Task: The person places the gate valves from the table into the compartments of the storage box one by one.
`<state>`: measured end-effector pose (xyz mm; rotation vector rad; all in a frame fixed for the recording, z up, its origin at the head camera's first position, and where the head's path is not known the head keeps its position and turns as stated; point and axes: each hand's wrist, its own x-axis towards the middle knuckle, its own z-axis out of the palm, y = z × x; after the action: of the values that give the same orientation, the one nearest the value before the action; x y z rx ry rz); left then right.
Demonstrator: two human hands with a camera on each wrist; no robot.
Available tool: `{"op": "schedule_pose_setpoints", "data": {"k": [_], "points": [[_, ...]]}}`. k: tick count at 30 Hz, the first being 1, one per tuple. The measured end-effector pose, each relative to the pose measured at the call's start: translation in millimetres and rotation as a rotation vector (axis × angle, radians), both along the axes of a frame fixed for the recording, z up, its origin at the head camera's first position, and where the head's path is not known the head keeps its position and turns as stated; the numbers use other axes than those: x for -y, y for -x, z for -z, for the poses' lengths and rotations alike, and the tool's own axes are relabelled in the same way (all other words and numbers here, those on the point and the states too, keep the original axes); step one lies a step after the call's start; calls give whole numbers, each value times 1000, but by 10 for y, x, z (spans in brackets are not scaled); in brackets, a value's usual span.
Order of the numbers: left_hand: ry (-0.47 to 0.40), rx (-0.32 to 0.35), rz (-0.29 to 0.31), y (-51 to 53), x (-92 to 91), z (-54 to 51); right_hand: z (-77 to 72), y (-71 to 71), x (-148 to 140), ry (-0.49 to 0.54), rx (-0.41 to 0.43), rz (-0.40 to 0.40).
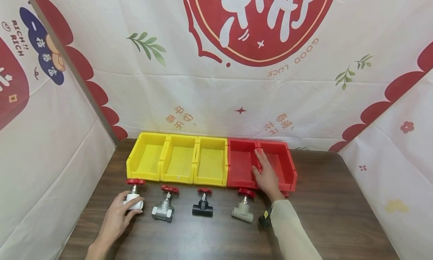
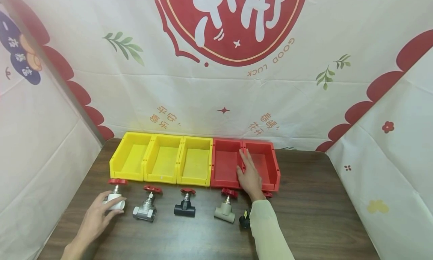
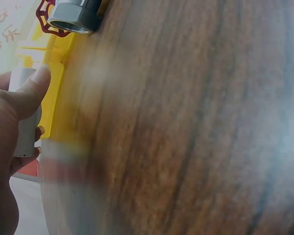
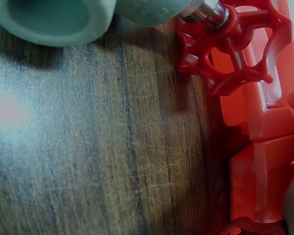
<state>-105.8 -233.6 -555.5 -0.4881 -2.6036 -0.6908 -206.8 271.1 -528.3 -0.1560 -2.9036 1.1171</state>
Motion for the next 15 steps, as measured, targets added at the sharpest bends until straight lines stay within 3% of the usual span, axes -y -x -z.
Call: {"op": "schedule_pose_setpoints", "data": {"k": [10,15], "points": [[-21,-94,54,62,-35,-65,-18,-1,1,-4,-1,5],[-27,-106,59,90,-57,-104,6,2,-2,-2,5,3]]}}
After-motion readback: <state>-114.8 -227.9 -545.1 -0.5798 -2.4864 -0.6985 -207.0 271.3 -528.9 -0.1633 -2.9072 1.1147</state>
